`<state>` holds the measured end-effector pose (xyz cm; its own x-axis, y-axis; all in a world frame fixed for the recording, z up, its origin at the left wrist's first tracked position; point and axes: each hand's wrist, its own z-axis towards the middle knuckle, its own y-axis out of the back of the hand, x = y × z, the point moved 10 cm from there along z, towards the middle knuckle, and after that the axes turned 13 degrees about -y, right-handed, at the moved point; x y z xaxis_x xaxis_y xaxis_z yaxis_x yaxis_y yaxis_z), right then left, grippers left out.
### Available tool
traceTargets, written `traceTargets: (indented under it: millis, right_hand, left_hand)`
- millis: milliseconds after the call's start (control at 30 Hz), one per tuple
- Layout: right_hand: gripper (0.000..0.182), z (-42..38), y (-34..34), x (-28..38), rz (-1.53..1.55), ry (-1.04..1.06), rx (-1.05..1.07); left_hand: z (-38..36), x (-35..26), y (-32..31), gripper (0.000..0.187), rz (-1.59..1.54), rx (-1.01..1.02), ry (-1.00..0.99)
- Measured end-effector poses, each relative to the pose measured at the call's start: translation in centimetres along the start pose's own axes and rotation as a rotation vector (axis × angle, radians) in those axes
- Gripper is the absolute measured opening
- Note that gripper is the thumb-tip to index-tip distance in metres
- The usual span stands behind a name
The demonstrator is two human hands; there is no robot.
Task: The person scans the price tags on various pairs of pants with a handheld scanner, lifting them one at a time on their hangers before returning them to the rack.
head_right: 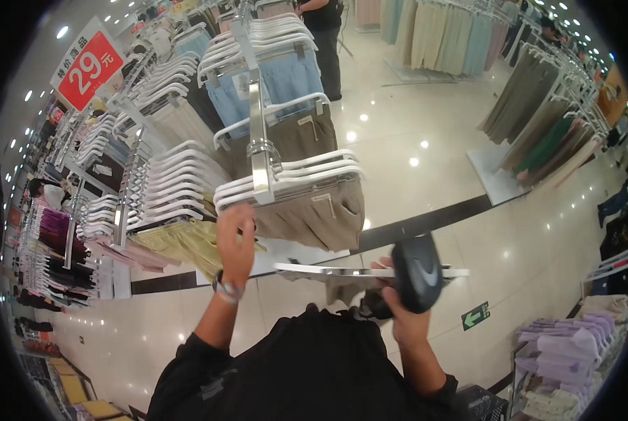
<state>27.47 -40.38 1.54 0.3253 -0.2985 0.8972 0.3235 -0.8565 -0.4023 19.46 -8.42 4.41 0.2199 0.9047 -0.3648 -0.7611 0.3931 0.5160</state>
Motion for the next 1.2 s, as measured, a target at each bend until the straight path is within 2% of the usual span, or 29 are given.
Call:
traceTargets:
  millis: [33,100,233,267,300,333,367,400,467,500,533,567,600,633,667,700,767,833,900,933,967,1033,1067,1100,1167,1200]
  right_hand:
    - [0.061,0.4,-0.3,-0.9,-0.018,-0.036,0.025]
    - [0.058,1.0,-1.7,-1.7,-0.018,-0.027,0.144]
    - [0.047,1.4,-3.1,-5.8,-0.324,-0.125,0.315]
    - [0.048,1.5,-3.5,-6.1,-0.48,-0.075,0.313]
    - [0.052,1.4,-4.5,-6.5,-0.491,-0.121,0.394]
    - [0.052,1.3,-5.0,-6.2,-0.477,-0.163,0.439]
    - [0.052,1.3,-5.5,-5.3,-0.464,-0.204,0.482]
    - [0.05,1.2,-5.5,-5.4,-0.566,-0.277,0.564]
    - [0.052,1.3,-4.0,-3.6,-0.607,-0.221,0.61]
    - [0.054,1.2,-3.4,-2.4,-0.643,-0.159,0.642]
    - [0.057,1.6,-2.5,-0.6,-0.553,-0.154,0.592]
    - [0.058,2.2,-0.8,0.5,-0.61,-0.052,0.504]
    - [0.053,3.0,2.7,-1.0,-0.643,-0.006,0.489]
    - [0.048,3.8,5.3,-2.7,-0.675,0.04,0.474]
    - [0.047,4.3,5.5,-1.8,-0.526,-0.076,0.425]
    - [0.045,4.5,5.6,-0.6,-0.376,-0.193,0.377]
    - [0.039,4.9,6.0,0.3,-0.383,-0.224,0.325]
    - [0.041,5.0,6.1,0.2,-0.287,-0.215,0.353]
    - [0.044,5.0,6.1,-0.8,-0.325,-0.209,0.397]
    - [0.047,5.0,5.9,-1.6,-0.371,-0.201,0.435]
    - [0.054,5.3,5.9,-2.8,-0.455,-0.221,0.451]
    - [0.059,5.1,5.2,-3.5,-0.468,-0.259,0.459]
    - [0.065,4.9,3.9,-3.1,-0.49,-0.252,0.53]
    - [0.065,4.9,3.2,-2.9,-0.485,-0.258,0.532]
    - [0.069,4.2,1.4,-3.1,-0.595,-0.243,0.595]
    - [0.071,3.9,0.3,-2.5,-0.644,-0.148,0.624]
  left_hand:
    - [-1.1,-3.2,0.0,0.028,-0.023,0.017,-0.085]
    - [-1.7,-9.5,-2.3,0.035,-0.2,0.281,-0.184]
    - [-2.8,-12.0,-4.8,0.045,0.025,0.39,-0.143]
    - [-3.7,-11.2,-5.7,0.05,0.101,0.436,-0.102]
    - [-4.3,-10.7,-6.3,0.055,0.177,0.481,-0.059]
    - [-4.2,-10.5,-5.8,0.048,0.112,0.382,-0.005]
    - [-4.2,-10.2,-5.7,0.048,0.124,0.375,0.008]
    - [-4.0,-9.9,-4.6,0.042,0.223,0.304,-0.013]
    - [-3.8,-9.2,-2.2,0.024,0.307,0.099,-0.047]
    - [-3.6,-8.7,-1.0,0.022,0.43,0.135,0.044]
    - [-3.7,-8.5,0.4,0.023,0.479,0.056,0.063]
    - [-3.6,-8.3,1.8,0.024,0.528,-0.024,0.079]
    - [-3.1,-8.3,2.5,0.024,0.535,-0.025,0.077]
    - [-2.5,-8.8,4.1,0.02,0.573,-0.112,0.059]
    - [-2.1,-9.3,5.5,0.017,0.609,-0.198,0.041]
    - [-1.7,-8.9,5.8,0.017,0.617,-0.198,0.041]
    - [-1.4,-8.7,7.9,0.023,0.47,-0.414,0.001]
    - [-0.6,-7.8,8.1,0.024,0.368,-0.47,0.005]
    - [-0.3,-6.8,8.0,0.04,0.137,-0.579,0.017]
    - [0.7,-7.7,7.2,0.056,0.238,-0.477,0.074]
    - [0.8,-7.7,6.8,0.056,0.239,-0.469,0.071]
    - [0.5,-5.7,5.7,0.059,-0.119,-0.537,0.166]
    - [0.4,-4.7,4.2,0.063,-0.494,-0.597,0.231]
    - [0.0,-4.3,4.3,0.063,-0.49,-0.592,0.236]
    - [-2.0,-1.6,2.6,0.067,-0.92,-0.663,0.426]
    - [-1.8,-2.1,1.9,0.069,-1.021,-0.722,0.471]
